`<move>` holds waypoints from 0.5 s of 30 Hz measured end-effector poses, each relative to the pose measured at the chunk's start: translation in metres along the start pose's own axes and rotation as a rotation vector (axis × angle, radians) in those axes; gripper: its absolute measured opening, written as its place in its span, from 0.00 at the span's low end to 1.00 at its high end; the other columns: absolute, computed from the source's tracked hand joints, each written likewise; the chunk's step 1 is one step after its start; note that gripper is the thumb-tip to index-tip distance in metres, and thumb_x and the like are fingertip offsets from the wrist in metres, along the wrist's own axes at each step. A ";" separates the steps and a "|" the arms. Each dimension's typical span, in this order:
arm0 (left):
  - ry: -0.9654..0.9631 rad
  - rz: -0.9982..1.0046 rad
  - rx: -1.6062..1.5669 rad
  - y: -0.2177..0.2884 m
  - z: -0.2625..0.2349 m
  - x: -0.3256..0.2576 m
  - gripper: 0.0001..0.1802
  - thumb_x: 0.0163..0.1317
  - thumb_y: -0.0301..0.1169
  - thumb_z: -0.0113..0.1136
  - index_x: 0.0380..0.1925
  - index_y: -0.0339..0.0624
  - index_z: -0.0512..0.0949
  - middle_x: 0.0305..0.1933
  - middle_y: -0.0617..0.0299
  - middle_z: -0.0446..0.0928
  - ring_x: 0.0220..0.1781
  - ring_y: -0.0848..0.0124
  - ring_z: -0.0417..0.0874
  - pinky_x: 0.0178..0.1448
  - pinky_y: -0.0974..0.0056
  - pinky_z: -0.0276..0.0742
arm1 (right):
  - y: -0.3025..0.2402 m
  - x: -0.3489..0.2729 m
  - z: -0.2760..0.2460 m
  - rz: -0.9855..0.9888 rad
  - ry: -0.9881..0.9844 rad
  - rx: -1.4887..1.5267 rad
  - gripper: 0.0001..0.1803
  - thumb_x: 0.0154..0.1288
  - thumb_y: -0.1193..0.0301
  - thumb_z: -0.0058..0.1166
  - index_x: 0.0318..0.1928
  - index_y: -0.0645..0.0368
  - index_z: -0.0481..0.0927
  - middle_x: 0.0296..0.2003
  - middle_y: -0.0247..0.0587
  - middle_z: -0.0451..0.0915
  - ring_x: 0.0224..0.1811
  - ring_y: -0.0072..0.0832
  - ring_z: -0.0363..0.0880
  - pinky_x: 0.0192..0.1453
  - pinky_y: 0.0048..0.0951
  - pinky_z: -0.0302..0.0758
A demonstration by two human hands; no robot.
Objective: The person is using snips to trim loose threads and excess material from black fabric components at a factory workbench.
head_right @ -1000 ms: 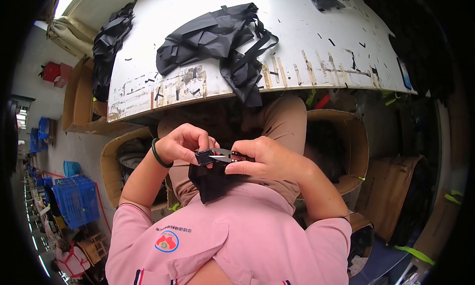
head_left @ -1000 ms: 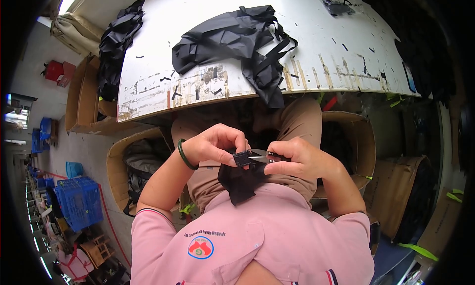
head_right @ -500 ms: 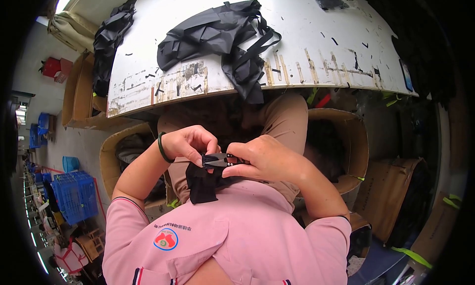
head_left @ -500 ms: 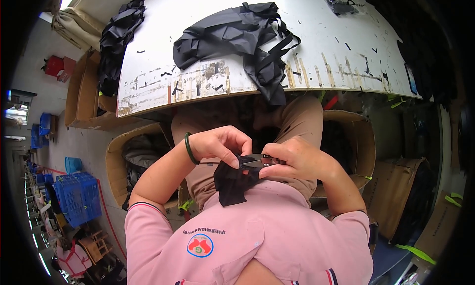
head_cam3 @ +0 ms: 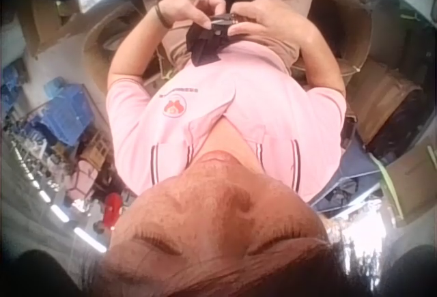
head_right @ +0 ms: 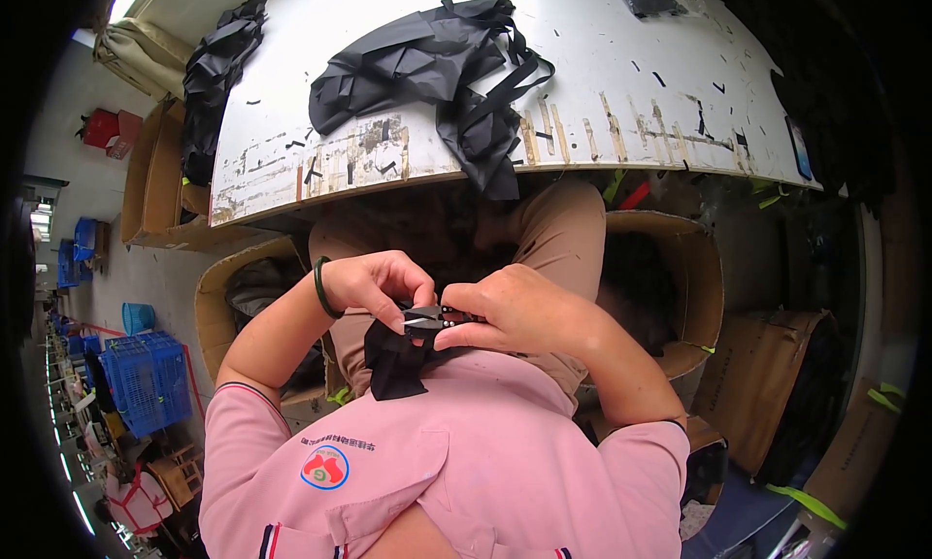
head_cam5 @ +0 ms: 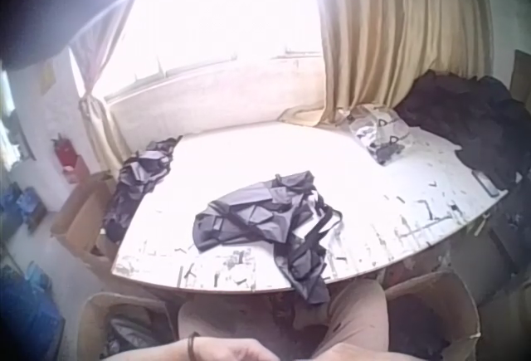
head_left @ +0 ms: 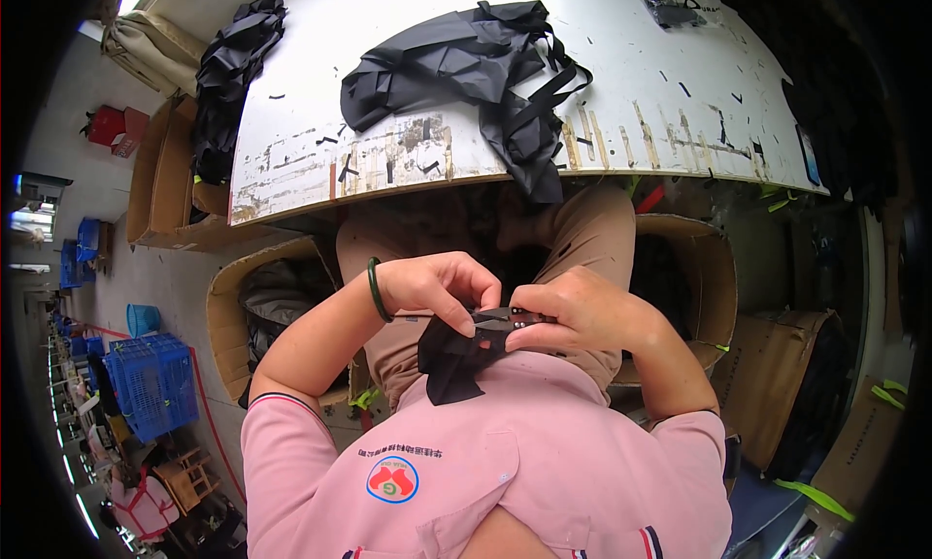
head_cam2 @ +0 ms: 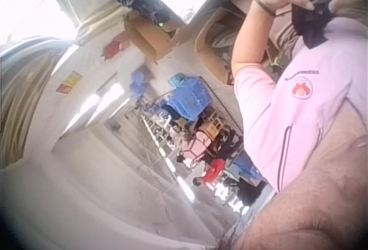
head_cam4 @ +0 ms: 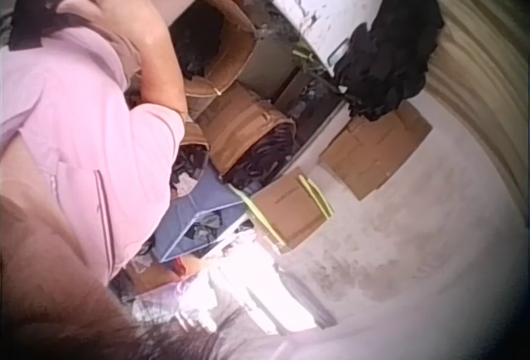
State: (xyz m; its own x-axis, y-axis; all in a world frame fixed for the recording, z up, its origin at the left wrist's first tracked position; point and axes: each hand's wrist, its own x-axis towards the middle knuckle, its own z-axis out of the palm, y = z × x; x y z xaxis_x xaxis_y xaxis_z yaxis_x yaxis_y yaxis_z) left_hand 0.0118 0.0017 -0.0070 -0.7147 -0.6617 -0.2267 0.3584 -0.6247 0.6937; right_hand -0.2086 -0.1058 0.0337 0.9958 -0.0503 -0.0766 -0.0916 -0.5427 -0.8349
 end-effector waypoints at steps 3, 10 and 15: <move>-0.040 0.028 0.028 -0.004 -0.003 0.001 0.08 0.52 0.17 0.63 0.33 0.33 0.78 0.37 0.55 0.83 0.40 0.72 0.83 0.49 0.70 0.76 | 0.002 0.000 0.000 -0.010 -0.003 -0.022 0.21 0.60 0.50 0.59 0.30 0.57 0.76 0.17 0.44 0.75 0.21 0.45 0.75 0.26 0.40 0.69; 0.037 0.060 -0.028 -0.005 0.002 0.001 0.09 0.52 0.17 0.64 0.33 0.33 0.77 0.36 0.55 0.82 0.42 0.70 0.83 0.50 0.68 0.76 | 0.011 -0.007 0.004 0.003 0.050 0.053 0.21 0.61 0.52 0.59 0.30 0.58 0.75 0.17 0.45 0.74 0.20 0.45 0.74 0.26 0.39 0.69; 0.517 0.505 0.041 -0.020 0.007 0.007 0.09 0.56 0.19 0.62 0.37 0.35 0.75 0.40 0.57 0.80 0.44 0.72 0.81 0.50 0.69 0.76 | 0.000 -0.011 0.011 0.172 0.364 -0.002 0.19 0.59 0.56 0.63 0.31 0.58 0.73 0.19 0.42 0.76 0.20 0.40 0.77 0.24 0.36 0.70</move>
State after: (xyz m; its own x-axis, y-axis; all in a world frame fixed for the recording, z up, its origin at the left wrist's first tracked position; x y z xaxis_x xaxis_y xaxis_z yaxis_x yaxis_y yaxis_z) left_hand -0.0043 0.0120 -0.0177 -0.0884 -0.9832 -0.1594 0.5395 -0.1818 0.8221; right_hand -0.2200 -0.0959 0.0288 0.9006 -0.4343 -0.0166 -0.2574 -0.5023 -0.8255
